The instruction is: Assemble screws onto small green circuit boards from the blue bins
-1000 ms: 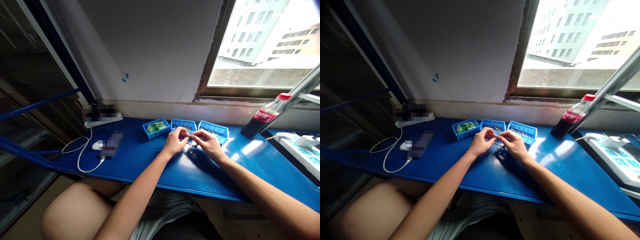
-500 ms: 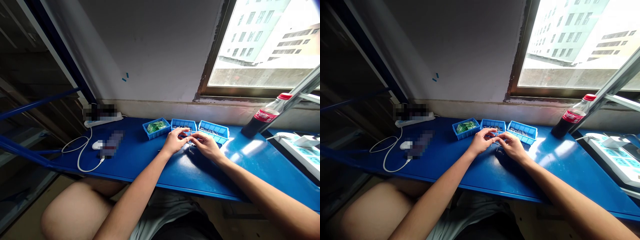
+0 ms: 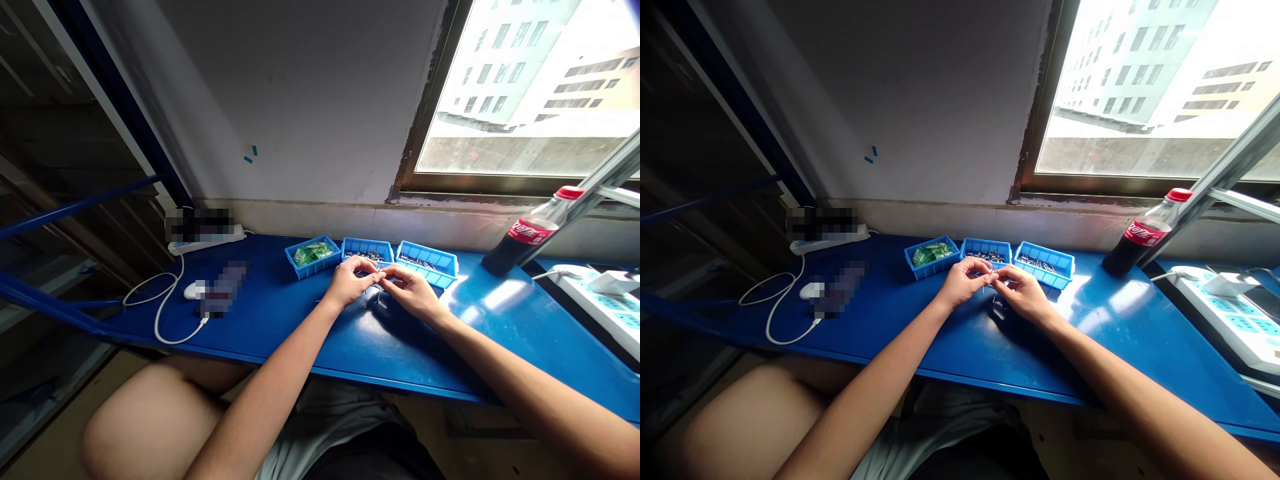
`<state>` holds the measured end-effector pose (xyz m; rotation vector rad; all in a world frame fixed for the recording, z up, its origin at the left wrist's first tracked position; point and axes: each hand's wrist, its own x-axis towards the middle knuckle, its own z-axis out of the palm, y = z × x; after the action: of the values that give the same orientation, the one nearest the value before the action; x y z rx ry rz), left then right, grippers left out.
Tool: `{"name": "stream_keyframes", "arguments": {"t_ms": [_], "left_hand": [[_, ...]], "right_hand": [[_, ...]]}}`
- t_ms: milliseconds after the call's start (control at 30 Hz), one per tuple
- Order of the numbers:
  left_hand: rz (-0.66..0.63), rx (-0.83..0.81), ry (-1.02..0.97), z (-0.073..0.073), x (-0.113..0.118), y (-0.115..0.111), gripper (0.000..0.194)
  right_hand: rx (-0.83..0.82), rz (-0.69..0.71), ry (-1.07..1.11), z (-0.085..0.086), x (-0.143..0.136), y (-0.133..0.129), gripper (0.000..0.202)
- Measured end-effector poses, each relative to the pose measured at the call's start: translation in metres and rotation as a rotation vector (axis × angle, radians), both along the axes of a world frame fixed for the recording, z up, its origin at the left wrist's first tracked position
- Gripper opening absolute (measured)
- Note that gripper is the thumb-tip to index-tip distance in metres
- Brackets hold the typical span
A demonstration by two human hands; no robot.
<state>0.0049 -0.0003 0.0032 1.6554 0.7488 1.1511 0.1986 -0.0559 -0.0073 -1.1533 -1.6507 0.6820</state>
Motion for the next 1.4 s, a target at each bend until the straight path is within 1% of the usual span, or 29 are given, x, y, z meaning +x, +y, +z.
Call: {"name": "stream_keyframes", "arguments": {"t_ms": [200,333,500,633,733,833,967,1200,1400], "left_hand": [[0.022,-0.042,-0.046,-0.0033,0.0003,0.0047,0.029],[0.029,-0.054,-0.082,-0.0050,-0.0006,0.0080,0.021],[-0.060,-0.034,-0.053,-0.0034,-0.0006,0.0070,0.021],[-0.126,-0.064,-0.054,-0.0052,0.0011,0.0063,0.029],[-0.142,-0.078,-0.057,-0.0068,0.0016,0.0060,0.036],[-0.140,-0.063,-0.046,-0.0070,0.0020,0.0054,0.035],[-0.140,-0.045,-0.023,-0.0053,0.0021,0.0047,0.028],[-0.111,0.000,-0.023,-0.0019,0.0009,0.0043,0.020],[-0.048,-0.021,-0.045,-0.0028,-0.0002,0.0043,0.027]], "right_hand": [[-0.022,0.017,-0.003,-0.0026,0.0015,0.0008,0.031],[-0.035,-0.001,0.002,0.0013,-0.0004,-0.0005,0.032],[-0.048,0.023,0.045,0.0052,0.0002,-0.0010,0.036],[-0.086,0.034,0.106,0.0056,0.0041,-0.0002,0.034],[-0.132,0.028,0.141,0.0063,0.0049,-0.0001,0.036],[-0.178,0.006,0.196,0.0063,0.0036,0.0002,0.041],[-0.190,-0.022,0.248,0.0049,0.0025,0.0010,0.043],[-0.211,-0.023,0.236,0.0043,0.0007,0.0007,0.048],[-0.187,0.022,0.164,0.0020,0.0000,-0.0001,0.040]]}}
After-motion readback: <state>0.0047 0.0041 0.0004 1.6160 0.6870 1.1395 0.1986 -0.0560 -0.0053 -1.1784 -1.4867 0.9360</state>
